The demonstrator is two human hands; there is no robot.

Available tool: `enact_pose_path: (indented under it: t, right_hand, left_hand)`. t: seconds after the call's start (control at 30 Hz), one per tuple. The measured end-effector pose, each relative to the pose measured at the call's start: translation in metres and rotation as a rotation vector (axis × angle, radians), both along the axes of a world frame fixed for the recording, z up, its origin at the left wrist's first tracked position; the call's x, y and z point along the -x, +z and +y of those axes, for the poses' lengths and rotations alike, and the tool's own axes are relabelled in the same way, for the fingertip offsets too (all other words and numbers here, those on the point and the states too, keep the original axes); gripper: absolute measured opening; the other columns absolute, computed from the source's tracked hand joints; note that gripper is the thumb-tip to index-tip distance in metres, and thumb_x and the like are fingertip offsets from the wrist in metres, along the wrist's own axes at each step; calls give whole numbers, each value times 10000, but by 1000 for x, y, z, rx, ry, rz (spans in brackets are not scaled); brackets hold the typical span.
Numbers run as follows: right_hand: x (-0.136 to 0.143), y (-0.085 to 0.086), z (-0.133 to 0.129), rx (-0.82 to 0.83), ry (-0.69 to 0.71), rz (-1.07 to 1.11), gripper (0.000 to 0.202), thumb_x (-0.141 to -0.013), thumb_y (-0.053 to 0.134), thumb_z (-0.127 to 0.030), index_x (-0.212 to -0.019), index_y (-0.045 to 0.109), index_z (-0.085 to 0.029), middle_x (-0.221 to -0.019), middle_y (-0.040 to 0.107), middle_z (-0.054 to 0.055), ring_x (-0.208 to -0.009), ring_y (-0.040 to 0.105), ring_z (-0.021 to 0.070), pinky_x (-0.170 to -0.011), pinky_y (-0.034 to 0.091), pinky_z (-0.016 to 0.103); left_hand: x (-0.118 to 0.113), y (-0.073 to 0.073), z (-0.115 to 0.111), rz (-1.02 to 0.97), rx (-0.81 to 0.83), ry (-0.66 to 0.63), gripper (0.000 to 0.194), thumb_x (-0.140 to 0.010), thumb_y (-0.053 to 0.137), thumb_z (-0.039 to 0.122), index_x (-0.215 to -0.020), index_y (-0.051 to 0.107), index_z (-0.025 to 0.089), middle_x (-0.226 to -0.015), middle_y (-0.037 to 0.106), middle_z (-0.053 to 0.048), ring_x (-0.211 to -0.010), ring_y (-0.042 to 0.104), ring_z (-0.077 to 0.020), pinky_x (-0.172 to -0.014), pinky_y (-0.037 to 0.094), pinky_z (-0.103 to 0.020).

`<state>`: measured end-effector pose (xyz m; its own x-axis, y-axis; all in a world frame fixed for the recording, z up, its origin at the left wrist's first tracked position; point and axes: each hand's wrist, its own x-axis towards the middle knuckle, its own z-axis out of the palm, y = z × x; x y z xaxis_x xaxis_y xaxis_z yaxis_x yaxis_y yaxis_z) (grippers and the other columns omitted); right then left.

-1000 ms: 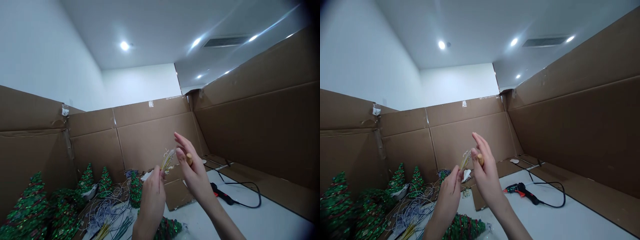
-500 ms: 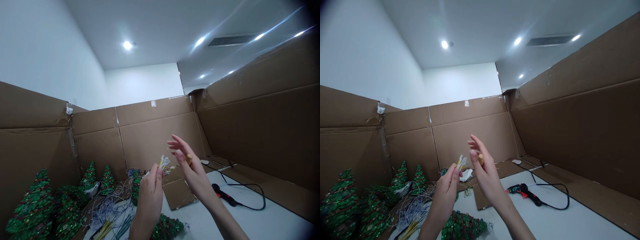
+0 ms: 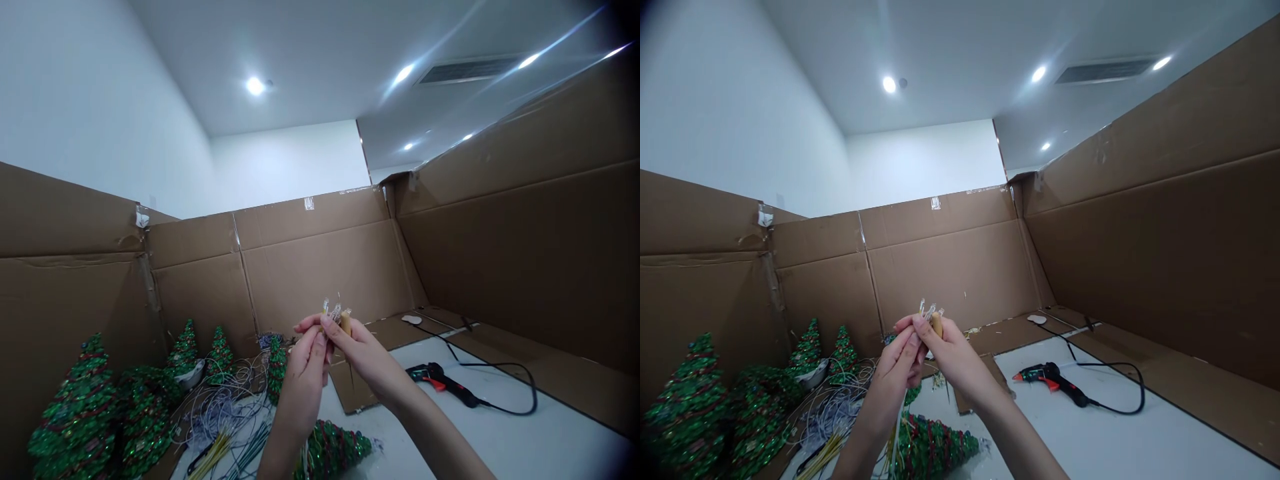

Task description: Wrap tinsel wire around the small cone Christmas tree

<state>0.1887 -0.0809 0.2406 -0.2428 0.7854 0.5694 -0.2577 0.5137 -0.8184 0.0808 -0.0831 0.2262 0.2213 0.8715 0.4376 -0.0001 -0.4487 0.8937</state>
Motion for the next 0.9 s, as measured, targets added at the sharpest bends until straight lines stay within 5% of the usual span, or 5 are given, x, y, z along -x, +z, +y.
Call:
enact_pose_path:
  t: [0.23, 0.47, 0.63, 0.77, 0.9]
  right_hand:
    - [2, -2, 1, -100, -31, -59, 451, -821, 463, -589, -818, 662, -185, -759, 631, 49, -664, 566, 152, -591, 475, 270]
    - [-21, 9, 1, -79, -80, 330, 377, -796, 558, -532, -656, 440, -202, -586, 512, -16, -669, 557, 148, -623, 479, 268]
    - [-38, 15, 4, -142, -154, 521, 385, -805, 580, -476, -641, 354, -212, -504, 189, -95, -399, 211, 68, -386, 304, 179]
    - [-46, 15, 3, -204, -233, 538, 396, -831, 513, -523, -642, 348, -218, -521, 168, -88, -408, 128, 79, -350, 191, 188]
    - [-51, 17, -4, -222, -287, 562, 408, -830, 505, -543, -640, 351, -217, -525, 158, -85, -413, 104, 82, -348, 155, 204]
  left_hand:
    - [1, 0, -1, 112, -133, 84, 407, -859, 424, 475, -1031, 597, 150, -825, 548, -44, -741, 474, -146, -739, 410, -257]
    - [7, -5, 6, 353, -119, -55, 392, -904, 309, 488, -845, 532, 171, -675, 418, 23, -611, 367, -105, -570, 300, -213]
    - [1, -11, 12, 460, -226, -61, 405, -922, 246, 472, -777, 479, 175, -651, 395, 33, -592, 326, -109, -555, 250, -232]
    - [-5, -14, 10, 440, -250, -64, 400, -924, 254, 464, -784, 491, 175, -615, 344, 42, -565, 305, -106, -537, 218, -241]
    - [-5, -16, 11, 378, -122, -238, 422, -908, 282, 501, -828, 524, 165, -614, 320, 43, -538, 264, -96, -510, 198, -236]
